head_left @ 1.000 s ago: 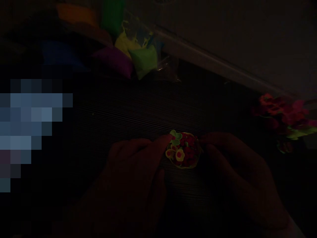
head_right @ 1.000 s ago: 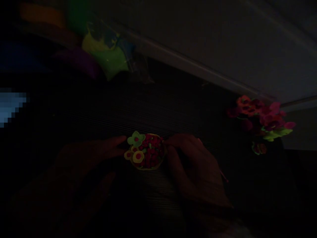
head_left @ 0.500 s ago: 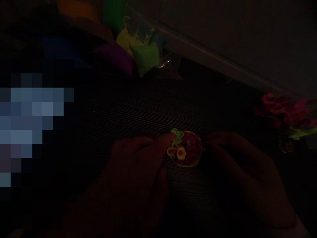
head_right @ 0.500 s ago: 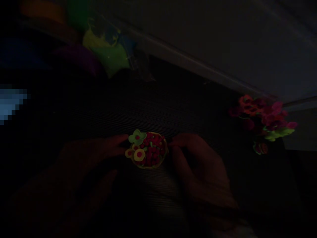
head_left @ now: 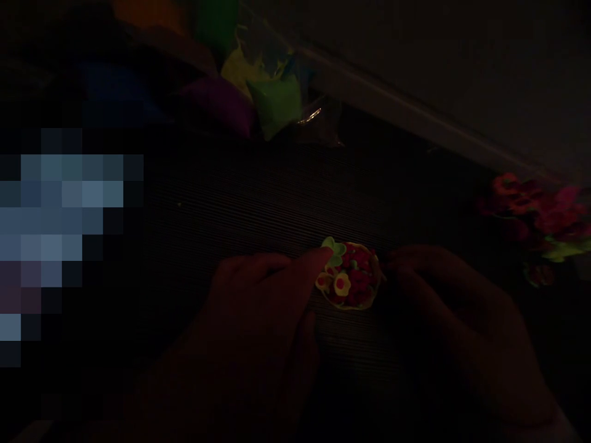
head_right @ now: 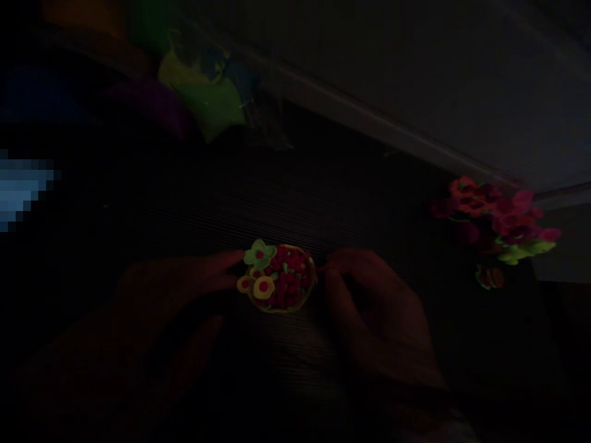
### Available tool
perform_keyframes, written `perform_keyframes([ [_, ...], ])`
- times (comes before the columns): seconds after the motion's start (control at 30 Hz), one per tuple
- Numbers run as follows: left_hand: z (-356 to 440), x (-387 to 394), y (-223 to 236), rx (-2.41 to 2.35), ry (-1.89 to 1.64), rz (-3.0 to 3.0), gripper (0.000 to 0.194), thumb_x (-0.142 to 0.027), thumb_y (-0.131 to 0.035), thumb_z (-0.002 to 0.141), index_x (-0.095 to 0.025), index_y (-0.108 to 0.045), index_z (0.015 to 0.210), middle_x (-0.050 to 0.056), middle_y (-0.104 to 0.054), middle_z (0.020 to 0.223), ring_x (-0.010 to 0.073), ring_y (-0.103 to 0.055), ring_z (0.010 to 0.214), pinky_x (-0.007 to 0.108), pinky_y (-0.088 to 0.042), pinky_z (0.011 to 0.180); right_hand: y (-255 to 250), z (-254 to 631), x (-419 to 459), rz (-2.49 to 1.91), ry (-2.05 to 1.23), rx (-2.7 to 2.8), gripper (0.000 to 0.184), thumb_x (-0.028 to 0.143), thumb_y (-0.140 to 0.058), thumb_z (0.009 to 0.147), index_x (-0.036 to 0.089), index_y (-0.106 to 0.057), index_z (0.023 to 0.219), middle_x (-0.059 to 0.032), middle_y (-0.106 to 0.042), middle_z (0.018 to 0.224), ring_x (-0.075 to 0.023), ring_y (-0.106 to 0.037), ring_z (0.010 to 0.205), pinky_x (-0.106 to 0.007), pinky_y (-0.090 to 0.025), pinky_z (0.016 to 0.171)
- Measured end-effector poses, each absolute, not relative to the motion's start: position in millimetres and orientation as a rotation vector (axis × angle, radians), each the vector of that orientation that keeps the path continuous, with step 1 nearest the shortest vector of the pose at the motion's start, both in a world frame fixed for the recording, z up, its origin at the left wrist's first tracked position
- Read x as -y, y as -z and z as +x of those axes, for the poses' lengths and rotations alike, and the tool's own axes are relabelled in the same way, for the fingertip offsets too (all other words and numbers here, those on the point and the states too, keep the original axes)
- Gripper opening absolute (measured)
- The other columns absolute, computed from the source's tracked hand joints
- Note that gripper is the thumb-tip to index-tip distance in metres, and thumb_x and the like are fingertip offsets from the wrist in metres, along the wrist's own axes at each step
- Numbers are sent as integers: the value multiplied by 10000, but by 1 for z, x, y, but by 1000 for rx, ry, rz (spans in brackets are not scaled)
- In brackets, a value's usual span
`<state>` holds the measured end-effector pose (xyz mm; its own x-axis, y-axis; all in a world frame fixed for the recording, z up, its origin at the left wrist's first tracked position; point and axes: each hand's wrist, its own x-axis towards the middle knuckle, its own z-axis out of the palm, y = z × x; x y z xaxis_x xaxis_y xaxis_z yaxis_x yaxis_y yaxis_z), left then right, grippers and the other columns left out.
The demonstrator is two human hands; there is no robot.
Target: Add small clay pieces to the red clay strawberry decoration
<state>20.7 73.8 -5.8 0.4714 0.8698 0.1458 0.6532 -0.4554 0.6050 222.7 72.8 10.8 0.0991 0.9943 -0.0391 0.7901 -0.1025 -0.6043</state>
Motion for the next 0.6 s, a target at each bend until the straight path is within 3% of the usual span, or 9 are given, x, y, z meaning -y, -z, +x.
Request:
perform_keyframes([
  [0.27, 19, -69, 7, -1336, -582, 2238, 449, -174, -432, 767, -247, -346, 1202, 29, -589, 1040, 187, -575, 876, 303, -501, 675, -12, 219, -75, -1953, -643, 1748, 86, 279, -534, 747, 239, -598, 707, -9, -640, 824, -184, -599, 762, -315, -483, 692],
  [0.6, 19, -69, 8, -1330, -587, 2160, 454, -165, -418, 750, -260, -388, 1193, 22, -604, 1042, 198, -583, 889, 326, -503, 716, -16, 219, -79, -2069, -677, 1745, 110, 344, -570, 716, 245, -616, 708, 8, -658, 762, -169, -607, 670, -297, -481, 630],
])
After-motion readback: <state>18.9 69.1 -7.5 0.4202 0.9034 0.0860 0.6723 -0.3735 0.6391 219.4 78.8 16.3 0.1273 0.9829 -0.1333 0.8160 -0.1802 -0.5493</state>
